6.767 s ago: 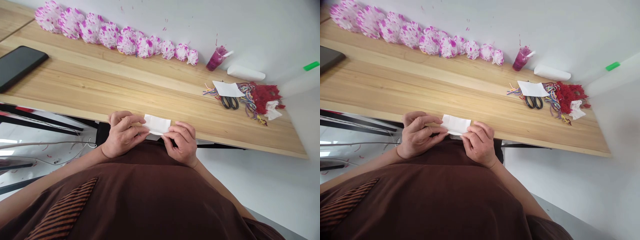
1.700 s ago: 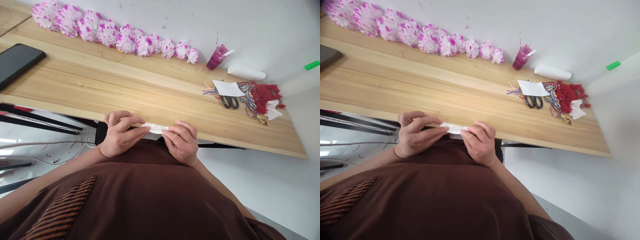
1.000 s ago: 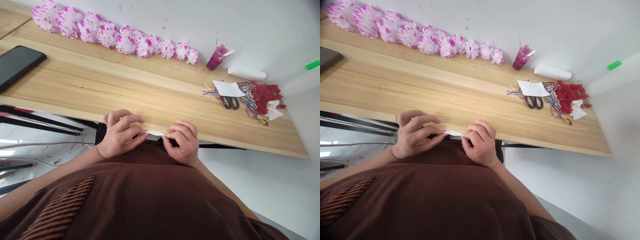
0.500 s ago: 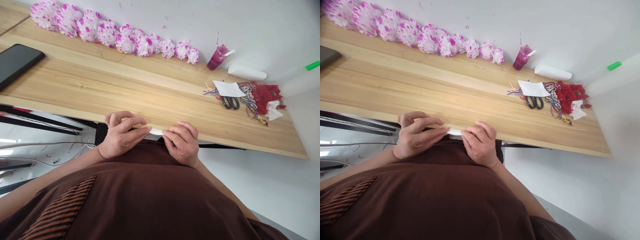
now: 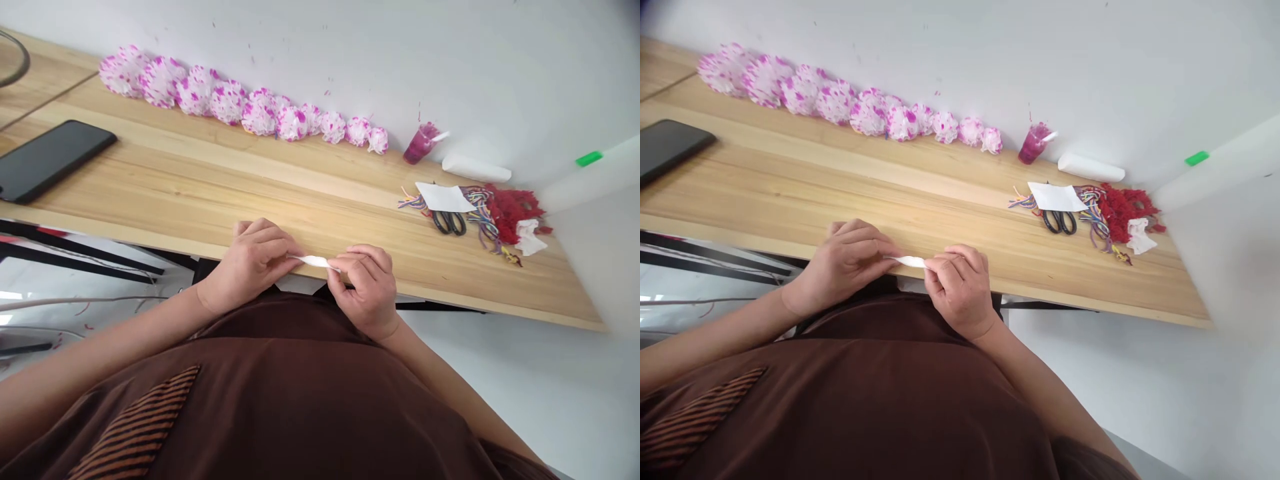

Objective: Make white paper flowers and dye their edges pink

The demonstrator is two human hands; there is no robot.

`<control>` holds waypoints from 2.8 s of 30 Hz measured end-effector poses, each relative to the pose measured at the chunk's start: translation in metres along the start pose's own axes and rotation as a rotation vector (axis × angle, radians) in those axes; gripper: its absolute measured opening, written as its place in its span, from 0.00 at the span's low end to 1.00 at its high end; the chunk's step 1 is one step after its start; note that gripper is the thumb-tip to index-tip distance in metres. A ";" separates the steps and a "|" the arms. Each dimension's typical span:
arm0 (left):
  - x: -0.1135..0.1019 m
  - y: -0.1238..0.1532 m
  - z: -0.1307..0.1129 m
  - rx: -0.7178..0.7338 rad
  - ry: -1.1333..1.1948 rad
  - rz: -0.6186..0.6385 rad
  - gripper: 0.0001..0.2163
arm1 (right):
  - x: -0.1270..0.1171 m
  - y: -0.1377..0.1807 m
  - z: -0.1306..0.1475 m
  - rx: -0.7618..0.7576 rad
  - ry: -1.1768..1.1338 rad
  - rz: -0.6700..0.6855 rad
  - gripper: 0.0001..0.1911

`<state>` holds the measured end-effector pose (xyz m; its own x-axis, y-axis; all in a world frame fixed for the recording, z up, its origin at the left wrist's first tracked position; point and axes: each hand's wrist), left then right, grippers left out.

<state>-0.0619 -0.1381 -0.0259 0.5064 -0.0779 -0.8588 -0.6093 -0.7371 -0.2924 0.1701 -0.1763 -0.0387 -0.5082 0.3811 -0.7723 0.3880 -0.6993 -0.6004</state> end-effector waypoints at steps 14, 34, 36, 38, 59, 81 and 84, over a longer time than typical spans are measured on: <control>-0.024 -0.055 0.016 0.086 -0.011 -0.080 0.07 | 0.001 -0.048 -0.023 -0.014 -0.085 0.018 0.06; -0.041 -0.144 0.055 0.235 -0.092 0.130 0.04 | 0.016 -0.105 -0.070 0.095 -0.201 0.162 0.04; -0.038 -0.146 0.058 0.183 -0.054 0.158 0.04 | 0.022 -0.105 -0.074 0.117 -0.217 0.174 0.03; -0.032 -0.146 0.062 0.151 -0.010 0.163 0.04 | 0.028 -0.103 -0.079 0.142 -0.257 0.179 0.01; -0.021 -0.138 0.072 0.209 0.243 0.123 0.04 | 0.028 -0.097 -0.083 0.164 -0.328 0.105 0.04; -0.022 -0.138 0.071 0.147 0.247 0.136 0.06 | 0.021 -0.098 -0.081 0.210 -0.338 0.130 0.02; -0.022 -0.138 0.068 0.124 0.284 0.134 0.06 | 0.021 -0.099 -0.080 0.213 -0.337 0.116 0.02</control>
<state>-0.0306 0.0108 0.0052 0.5560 -0.3648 -0.7468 -0.7425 -0.6219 -0.2489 0.1827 -0.0508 -0.0123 -0.7075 0.0974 -0.7000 0.3082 -0.8488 -0.4296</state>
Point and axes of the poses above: each hand's wrist, its own y-axis away from the middle knuckle, its own x-axis out of the palm, z = x × y, and after that the axes turned 12 degrees about z, right-handed
